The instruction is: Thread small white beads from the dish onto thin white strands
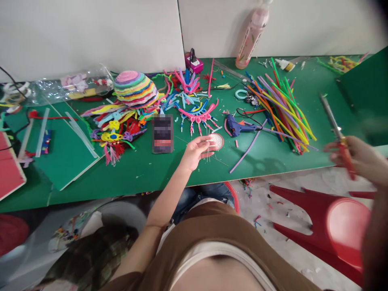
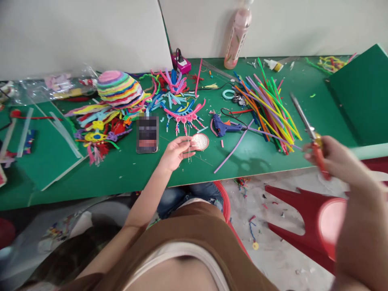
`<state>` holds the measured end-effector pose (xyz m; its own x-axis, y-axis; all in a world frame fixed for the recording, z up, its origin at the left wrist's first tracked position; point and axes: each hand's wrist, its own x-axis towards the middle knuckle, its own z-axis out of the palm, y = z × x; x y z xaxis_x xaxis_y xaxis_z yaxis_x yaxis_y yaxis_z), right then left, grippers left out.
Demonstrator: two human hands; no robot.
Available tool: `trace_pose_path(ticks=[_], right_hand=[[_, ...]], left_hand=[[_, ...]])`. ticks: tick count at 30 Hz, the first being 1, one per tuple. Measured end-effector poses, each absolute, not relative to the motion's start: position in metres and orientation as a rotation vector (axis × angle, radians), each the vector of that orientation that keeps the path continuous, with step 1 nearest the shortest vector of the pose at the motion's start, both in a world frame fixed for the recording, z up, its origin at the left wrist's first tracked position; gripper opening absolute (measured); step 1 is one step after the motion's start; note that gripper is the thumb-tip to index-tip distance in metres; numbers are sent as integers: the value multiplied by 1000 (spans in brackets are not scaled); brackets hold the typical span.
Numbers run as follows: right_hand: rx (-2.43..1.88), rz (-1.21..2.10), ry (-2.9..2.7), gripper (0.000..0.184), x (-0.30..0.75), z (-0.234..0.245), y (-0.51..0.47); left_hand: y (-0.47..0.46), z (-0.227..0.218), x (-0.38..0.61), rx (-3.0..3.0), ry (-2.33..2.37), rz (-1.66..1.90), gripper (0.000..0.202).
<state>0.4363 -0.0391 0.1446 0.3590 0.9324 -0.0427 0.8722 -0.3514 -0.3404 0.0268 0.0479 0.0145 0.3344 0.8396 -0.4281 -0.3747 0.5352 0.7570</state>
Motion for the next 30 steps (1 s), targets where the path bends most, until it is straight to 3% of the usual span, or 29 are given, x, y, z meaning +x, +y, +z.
trace_pose_path(ticks=[1,3,6,10,22,30], right_hand=[[-2156,655,-1544,42,418,121,-27],[-1795,931,-1418,49,367,81,-6],[-1456,1128,-1238,50,275,49,18],[-1191,1325,-1225,44,188,41,36],[-1249,1201,-1530,23,163,25,47],[-1254,1137,-1515,29,161,17,51]], left_hand=[[46,18,27,627,896,823,31],[41,25,28,677,872,767,31],[33,32,26,725,866,730,34],[26,34,17,747,876,711,37],[21,12,-6,772,1013,739,45],[19,3,-9,803,1051,693,42]])
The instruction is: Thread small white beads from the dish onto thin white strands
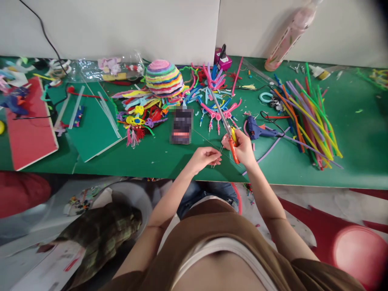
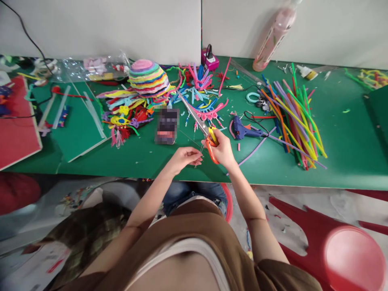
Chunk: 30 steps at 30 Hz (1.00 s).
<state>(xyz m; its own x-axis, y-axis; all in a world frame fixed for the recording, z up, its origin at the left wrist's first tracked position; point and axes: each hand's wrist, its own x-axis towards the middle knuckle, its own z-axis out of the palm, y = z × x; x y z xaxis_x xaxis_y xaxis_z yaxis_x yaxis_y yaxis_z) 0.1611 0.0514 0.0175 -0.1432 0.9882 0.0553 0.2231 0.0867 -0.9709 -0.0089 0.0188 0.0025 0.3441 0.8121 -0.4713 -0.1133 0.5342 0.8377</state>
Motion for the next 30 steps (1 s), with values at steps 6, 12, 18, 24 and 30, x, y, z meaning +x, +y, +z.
trace_pose_path(ticks=[6,12,18,24,30], right_hand=[[-1334,1020,-1483,27,154,11,49],[-1392,952,-1271,28,147,3,45],[-1307,1057,-1150,34,149,3,41],[-1262,1077,-1304,42,161,6,43],[-1080,1041,-1859,72,211,9,48]], left_hand=[[11,-1,-7,1216,1124,731,25],[5,4,-2,1730,1479,762,14],[9,-1,-4,1240,1138,809,32],[7,-3,-5,899,938,918,36],[9,14,-26,712,746,1074,32]])
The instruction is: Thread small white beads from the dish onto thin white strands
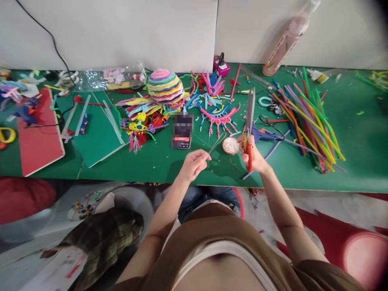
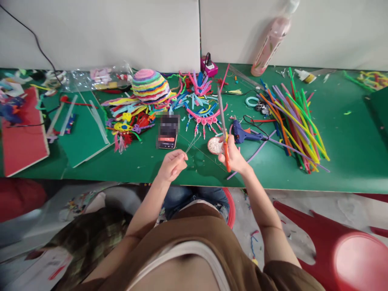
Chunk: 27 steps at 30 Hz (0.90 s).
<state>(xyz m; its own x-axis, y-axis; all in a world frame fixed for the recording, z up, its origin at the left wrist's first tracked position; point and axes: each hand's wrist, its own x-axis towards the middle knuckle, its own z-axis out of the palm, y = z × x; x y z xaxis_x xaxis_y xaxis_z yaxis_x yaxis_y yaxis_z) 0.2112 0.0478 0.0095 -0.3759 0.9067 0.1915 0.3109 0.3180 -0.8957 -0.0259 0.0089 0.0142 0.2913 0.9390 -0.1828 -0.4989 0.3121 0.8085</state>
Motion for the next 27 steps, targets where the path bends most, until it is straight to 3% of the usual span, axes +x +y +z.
trace_pose_path(ticks=[6,11,27], right_hand=[[-1035,1041,-2169,104,242,25,49],[-988,938,-2391,118,251,24,52],[-1012,909,-2321,94,249,28,50]], left_hand=[[12,28,-44,572,490,1056,23],[8,24,-45,535,420,1022,25],[3,20,-42,515,491,879,30]])
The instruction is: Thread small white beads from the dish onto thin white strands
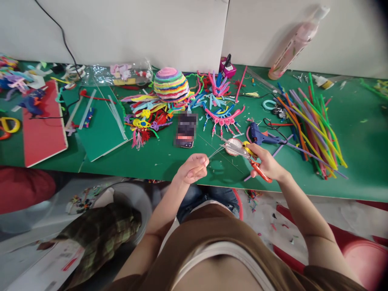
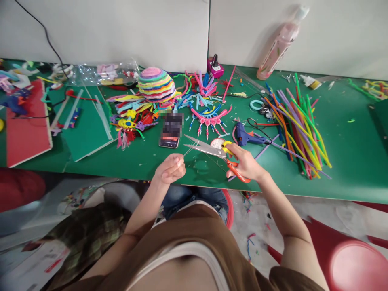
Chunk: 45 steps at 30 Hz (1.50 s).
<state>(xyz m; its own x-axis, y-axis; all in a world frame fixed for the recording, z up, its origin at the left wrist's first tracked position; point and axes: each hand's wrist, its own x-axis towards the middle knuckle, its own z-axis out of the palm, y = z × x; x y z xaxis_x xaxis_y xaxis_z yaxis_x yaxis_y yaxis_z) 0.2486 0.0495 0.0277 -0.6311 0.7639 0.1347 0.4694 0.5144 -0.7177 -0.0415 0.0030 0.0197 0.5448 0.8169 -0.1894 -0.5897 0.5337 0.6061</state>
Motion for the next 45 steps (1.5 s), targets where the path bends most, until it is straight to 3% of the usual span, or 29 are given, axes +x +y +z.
trace_pose_path(ticks=[11,27,29,34,45], right_hand=[[-1011,931,-2308,92,245,30,46],[-1105,933,-2260,59,247,24,43],[-1093,904,-2284,62,248,24,43],[-1036,921,-2407,91,246,27,39],[-971,994,-2353,95,248,34,39]], left_hand=[[1,20,-38,490,426,871,29],[-2,17,-35,499,441,832,33],[-2,19,-34,492,429,836,33],[-1,20,-33,483,478,862,33],[-5,13,-37,522,424,862,34]])
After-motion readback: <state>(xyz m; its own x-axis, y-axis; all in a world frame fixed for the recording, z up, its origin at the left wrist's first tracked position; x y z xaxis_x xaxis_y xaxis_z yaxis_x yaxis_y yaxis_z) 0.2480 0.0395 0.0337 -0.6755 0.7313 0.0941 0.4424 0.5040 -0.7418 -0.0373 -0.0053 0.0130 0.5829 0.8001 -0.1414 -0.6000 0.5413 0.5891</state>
